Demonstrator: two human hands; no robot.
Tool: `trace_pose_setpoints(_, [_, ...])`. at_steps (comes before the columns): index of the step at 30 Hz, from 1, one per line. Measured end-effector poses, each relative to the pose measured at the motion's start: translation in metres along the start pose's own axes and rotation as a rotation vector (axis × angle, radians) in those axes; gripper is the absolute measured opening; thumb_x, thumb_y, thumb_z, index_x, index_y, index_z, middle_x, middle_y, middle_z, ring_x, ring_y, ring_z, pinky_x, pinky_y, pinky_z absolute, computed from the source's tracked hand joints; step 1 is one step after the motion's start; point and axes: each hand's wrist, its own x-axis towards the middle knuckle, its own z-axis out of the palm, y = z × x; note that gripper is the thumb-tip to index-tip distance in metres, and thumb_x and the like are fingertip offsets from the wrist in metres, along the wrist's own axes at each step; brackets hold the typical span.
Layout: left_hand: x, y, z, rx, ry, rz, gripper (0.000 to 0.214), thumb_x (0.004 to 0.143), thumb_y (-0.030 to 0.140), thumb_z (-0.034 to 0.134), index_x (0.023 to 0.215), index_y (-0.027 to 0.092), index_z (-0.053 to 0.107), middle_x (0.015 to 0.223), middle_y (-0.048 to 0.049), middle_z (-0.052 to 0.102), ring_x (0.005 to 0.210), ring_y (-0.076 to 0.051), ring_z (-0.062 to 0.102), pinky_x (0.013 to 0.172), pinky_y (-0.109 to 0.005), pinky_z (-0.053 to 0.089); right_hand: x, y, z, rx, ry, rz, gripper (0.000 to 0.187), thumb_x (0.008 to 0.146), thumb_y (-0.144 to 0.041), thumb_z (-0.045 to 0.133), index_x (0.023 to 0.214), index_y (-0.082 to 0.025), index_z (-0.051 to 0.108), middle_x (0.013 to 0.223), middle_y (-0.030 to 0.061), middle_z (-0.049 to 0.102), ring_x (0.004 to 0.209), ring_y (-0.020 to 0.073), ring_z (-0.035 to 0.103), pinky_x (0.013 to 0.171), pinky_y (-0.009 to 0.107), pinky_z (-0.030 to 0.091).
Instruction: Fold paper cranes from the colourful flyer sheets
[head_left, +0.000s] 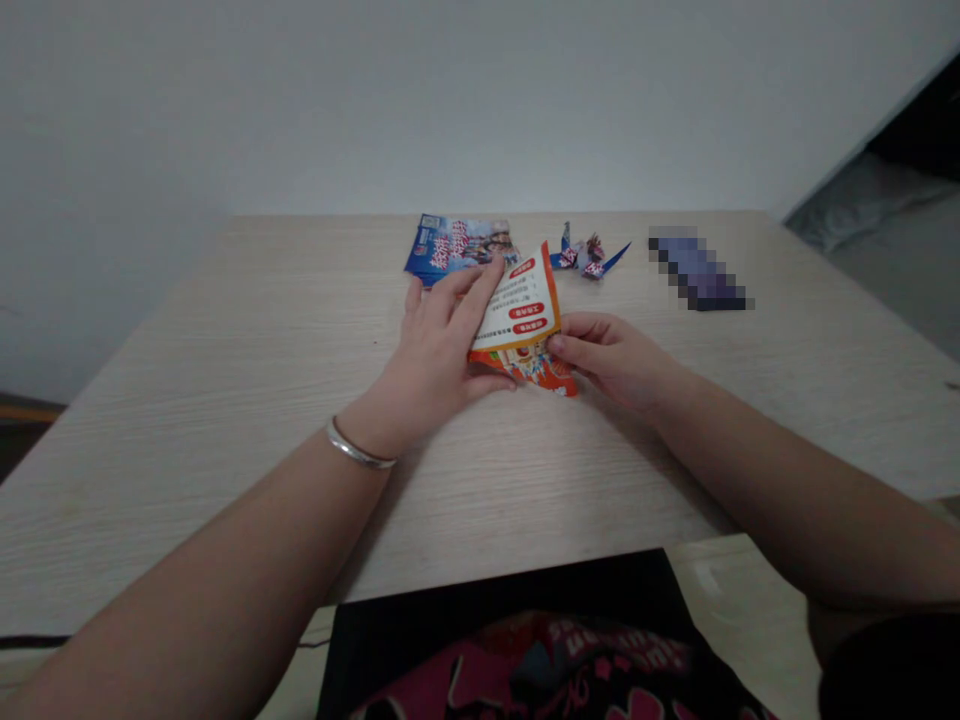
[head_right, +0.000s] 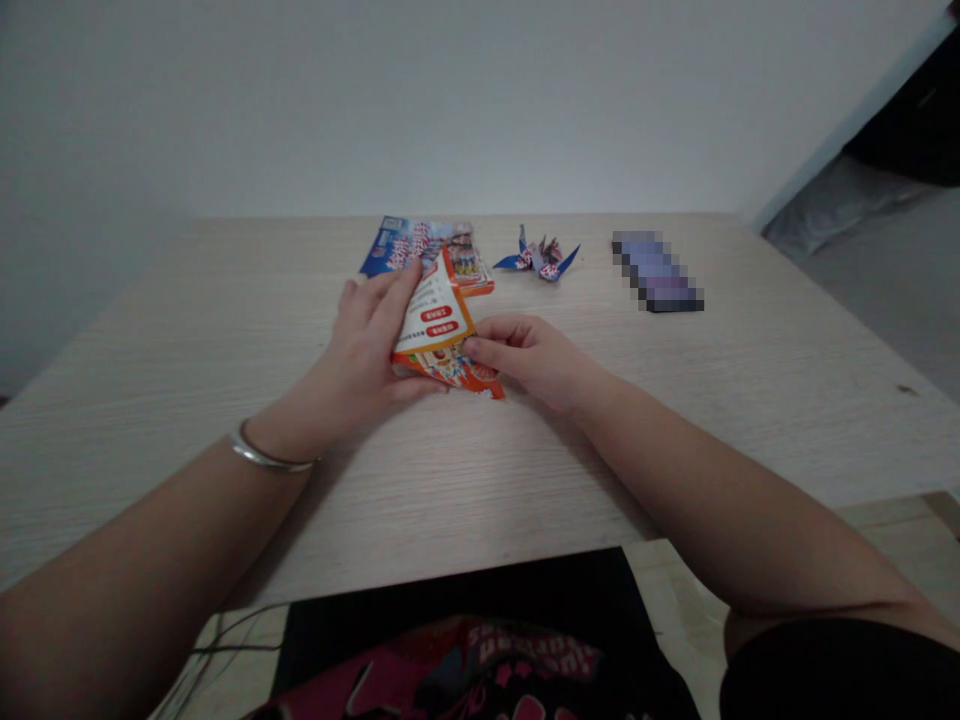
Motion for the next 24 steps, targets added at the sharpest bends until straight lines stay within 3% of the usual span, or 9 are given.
trace_pose_setpoints(7, [0.004, 0.008, -0.006, 0.162, -0.041, -0.041, 0.104, 0.087, 0.057, 0.074, 0.168, 0.019, 0.019, 0.14, -0.0176, 0.063, 0.128, -0.037, 0.059, 0.125, -0.063, 0.024, -0.001, 0.0, 0.001, 0.051, -0.066, -0.006, 0.033, 0.076, -0.048, 0.087, 0.098, -0.024, 0.083, 0.107, 0.0036, 0.082, 0.098, 0.0197, 0.074, 0.097, 0.038, 0.058])
trace_pose_setpoints(11, [0.006, 0.007, -0.011, 0.252, -0.05, -0.026, 0.098, 0.088, 0.046, 0.075, 0.167, 0.019, 0.025, 0.127, -0.0143, 0.069, 0.121, -0.036, 0.062, 0.124, -0.062, 0.027, -0.002, 0.0, -0.001, 0.097, -0.05, 0.035, 0.032, 0.077, -0.048, 0.087, 0.096, -0.024, 0.082, 0.103, 0.0031, 0.082, 0.093, 0.0175, 0.074, 0.094, 0.036, 0.058])
trace_pose_setpoints(17, [0.004, 0.008, -0.012, 0.261, -0.068, -0.021, 0.088, 0.09, 0.025, 0.067, 0.167, 0.025, 0.024, 0.129, -0.0109, 0.068, 0.123, -0.033, 0.061, 0.127, -0.061, 0.023, -0.003, -0.001, -0.001, 0.125, -0.06, 0.093, 0.035, 0.077, -0.052, 0.086, 0.096, -0.022, 0.081, 0.103, 0.0043, 0.082, 0.094, 0.0177, 0.074, 0.095, 0.035, 0.058])
trace_pose_setpoints(24, [0.002, 0.007, -0.005, 0.126, -0.027, -0.007, 0.085, 0.088, 0.021, 0.065, 0.166, 0.024, 0.03, 0.137, -0.0141, 0.066, 0.128, -0.036, 0.059, 0.127, -0.064, 0.021, -0.002, 0.002, 0.001, 0.098, -0.021, 0.1, 0.036, 0.077, -0.051, 0.085, 0.097, -0.022, 0.081, 0.102, 0.0054, 0.082, 0.094, 0.0201, 0.075, 0.091, 0.037, 0.06])
